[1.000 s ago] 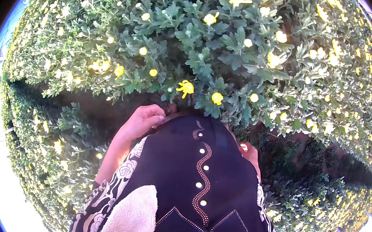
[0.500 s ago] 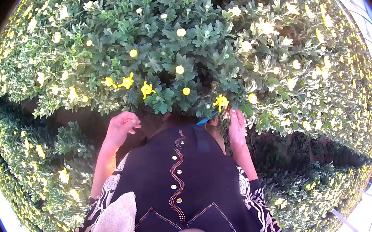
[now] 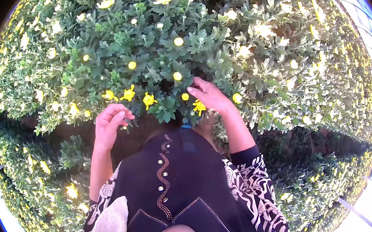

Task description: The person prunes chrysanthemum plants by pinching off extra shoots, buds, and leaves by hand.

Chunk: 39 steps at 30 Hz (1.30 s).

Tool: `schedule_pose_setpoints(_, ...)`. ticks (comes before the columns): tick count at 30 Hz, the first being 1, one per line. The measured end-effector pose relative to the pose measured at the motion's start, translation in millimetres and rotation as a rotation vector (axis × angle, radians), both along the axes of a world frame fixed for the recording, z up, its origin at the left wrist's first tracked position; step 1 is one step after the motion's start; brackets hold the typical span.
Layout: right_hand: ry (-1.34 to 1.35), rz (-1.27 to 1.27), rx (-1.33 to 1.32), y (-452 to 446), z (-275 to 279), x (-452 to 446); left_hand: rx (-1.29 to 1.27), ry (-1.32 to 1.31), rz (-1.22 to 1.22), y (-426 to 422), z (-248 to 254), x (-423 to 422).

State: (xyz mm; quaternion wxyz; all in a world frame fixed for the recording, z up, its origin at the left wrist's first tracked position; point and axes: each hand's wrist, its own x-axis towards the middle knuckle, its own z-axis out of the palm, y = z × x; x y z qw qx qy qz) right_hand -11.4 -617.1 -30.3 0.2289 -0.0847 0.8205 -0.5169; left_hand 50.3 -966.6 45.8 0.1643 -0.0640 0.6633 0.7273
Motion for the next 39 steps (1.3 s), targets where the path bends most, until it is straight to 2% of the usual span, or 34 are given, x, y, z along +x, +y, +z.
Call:
schedule_pose_setpoints(2, -0.196, -0.091, -0.13, -7, 28, -28, -0.016, 0.012, 0.015, 7, 4, -1)
schedule_pose_setpoints(3, -0.274, -0.009, -0.193, -2, 28, -47, -0.031, 0.006, 0.022, 9, 6, 0)
schedule_pose_setpoints(4, -0.322, -0.089, -0.338, -1, 27, -59, -0.046, -0.001, 0.026, 11, 7, 0)
schedule_pose_setpoints(6, -0.324, -0.225, -0.411, 5, 17, -81, -0.066, 0.001, 0.036, 14, 9, 1)
schedule_pose_setpoints(8, -0.273, -0.466, -0.379, 11, 12, -92, -0.069, 0.016, 0.049, 18, 9, -5)
schedule_pose_setpoints(10, -0.173, -0.561, -0.466, 21, 3, -97, -0.095, 0.032, 0.076, 19, 12, -13)
schedule_pose_setpoints(11, -0.168, -0.642, -0.419, 25, -2, -102, -0.083, 0.048, 0.103, 24, 15, -21)
schedule_pose_setpoints(12, -0.167, -0.647, -0.422, 26, -4, -106, -0.09, 0.075, 0.12, 28, 16, -31)
schedule_pose_setpoints(15, 0.238, -0.489, -0.152, 24, -14, -125, -0.092, 0.212, 0.126, 54, 22, -76)
schedule_pose_setpoints(16, 0.298, -0.44, -0.047, 21, -18, -130, -0.082, 0.258, 0.12, 66, 22, -94)
schedule_pose_setpoints(18, 0.363, -0.458, 0.103, 13, -19, -137, -0.003, 0.3, 0.074, 91, 12, -132)
schedule_pose_setpoints(20, 0.354, -0.519, 0.11, 14, -41, -148, 0.049, 0.246, -0.009, 117, -1, -165)
schedule_pose_setpoints(22, 0.343, -0.585, 0.118, 13, -54, -155, -0.004, 0.13, -0.076, 141, -16, -192)
schedule_pose_setpoints(24, 0.142, -0.652, -0.168, 11, -63, -152, -0.141, 0.037, -0.167, 158, -27, -213)
schedule_pose_setpoints(26, 0.199, -0.659, -0.182, 10, -68, -151, -0.392, -0.075, -0.267, 168, -30, -226)
schedule_pose_setpoints(28, 0.078, -0.668, -0.429, 5, -70, -149, -0.433, -0.106, -0.345, 169, -35, -234)
schedule_pose_setpoints(30, 0.072, -0.676, -0.382, 4, -65, -148, -0.476, -0.134, -0.426, 166, -52, -242)
schedule_pose_setpoints(32, -0.043, -0.758, -0.469, -2, -51, -144, -0.454, 0.114, -0.432, 162, -85, -249)
schedule_pose_setpoints(33, -0.05, -0.763, -0.507, -4, -52, -145, -0.512, 0.195, -0.382, 166, -80, -245)
schedule_pose_setpoints(39, -0.142, -0.74, -0.586, -16, -56, -146, -0.514, 0.242, -0.226, 169, -108, -248)
